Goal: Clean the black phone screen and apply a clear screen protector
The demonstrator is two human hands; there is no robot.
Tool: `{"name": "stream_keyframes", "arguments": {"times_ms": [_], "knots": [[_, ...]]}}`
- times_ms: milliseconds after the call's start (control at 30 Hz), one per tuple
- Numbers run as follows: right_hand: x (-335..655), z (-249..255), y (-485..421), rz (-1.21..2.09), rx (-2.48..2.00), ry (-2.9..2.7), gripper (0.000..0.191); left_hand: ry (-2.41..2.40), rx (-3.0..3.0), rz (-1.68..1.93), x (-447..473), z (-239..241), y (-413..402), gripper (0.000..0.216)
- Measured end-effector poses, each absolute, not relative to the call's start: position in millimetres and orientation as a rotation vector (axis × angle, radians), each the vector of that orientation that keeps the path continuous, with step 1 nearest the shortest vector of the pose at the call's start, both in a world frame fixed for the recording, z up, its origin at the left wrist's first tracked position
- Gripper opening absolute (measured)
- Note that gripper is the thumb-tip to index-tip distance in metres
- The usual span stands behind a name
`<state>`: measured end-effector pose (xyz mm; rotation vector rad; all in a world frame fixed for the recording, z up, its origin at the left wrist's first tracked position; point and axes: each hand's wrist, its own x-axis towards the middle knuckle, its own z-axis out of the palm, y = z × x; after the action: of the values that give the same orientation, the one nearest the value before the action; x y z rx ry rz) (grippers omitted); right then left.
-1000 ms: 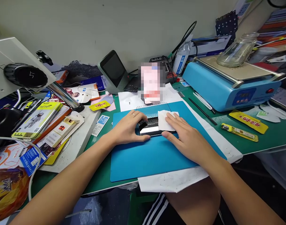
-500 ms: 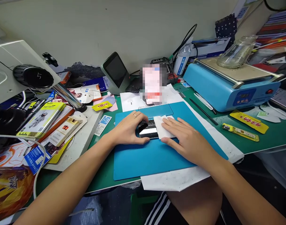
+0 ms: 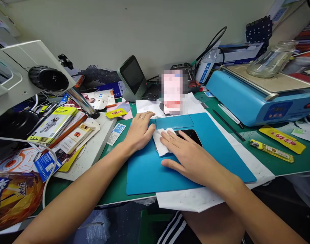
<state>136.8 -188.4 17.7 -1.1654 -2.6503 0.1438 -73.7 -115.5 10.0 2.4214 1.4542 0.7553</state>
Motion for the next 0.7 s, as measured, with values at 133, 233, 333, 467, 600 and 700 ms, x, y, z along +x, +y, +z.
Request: {"name": "stream_keyframes", "arguments": {"times_ms": [133, 233, 333, 467, 600, 700], "knots": [[145, 21, -189, 0.155, -1.053, -2.690, 0.054, 1.434, 2.411, 0.638, -71, 9, -113, 0.047], [159, 20, -188, 0.176, -1.009, -2.663, 0.043, 1.433, 2.395, 0.592, -70, 10, -113, 0.048], [182, 14, -189, 0.206, -1.033, -2.569, 0.038, 1.424, 2.395, 0.552, -70, 11, -113, 0.049], [216, 7, -193, 0.201, -1.169, -2.394, 0.037, 1.407, 2.412, 0.530, -70, 10, -111, 0.049], [247, 21, -186, 0.045, -1.420, -2.258, 0.036, 1.409, 2.422, 0.550, -68, 10, -111, 0.050], [259, 39, -159, -0.046, -1.591, -2.308, 0.042, 1.408, 2.431, 0.522, -67, 10, -111, 0.052]]}}
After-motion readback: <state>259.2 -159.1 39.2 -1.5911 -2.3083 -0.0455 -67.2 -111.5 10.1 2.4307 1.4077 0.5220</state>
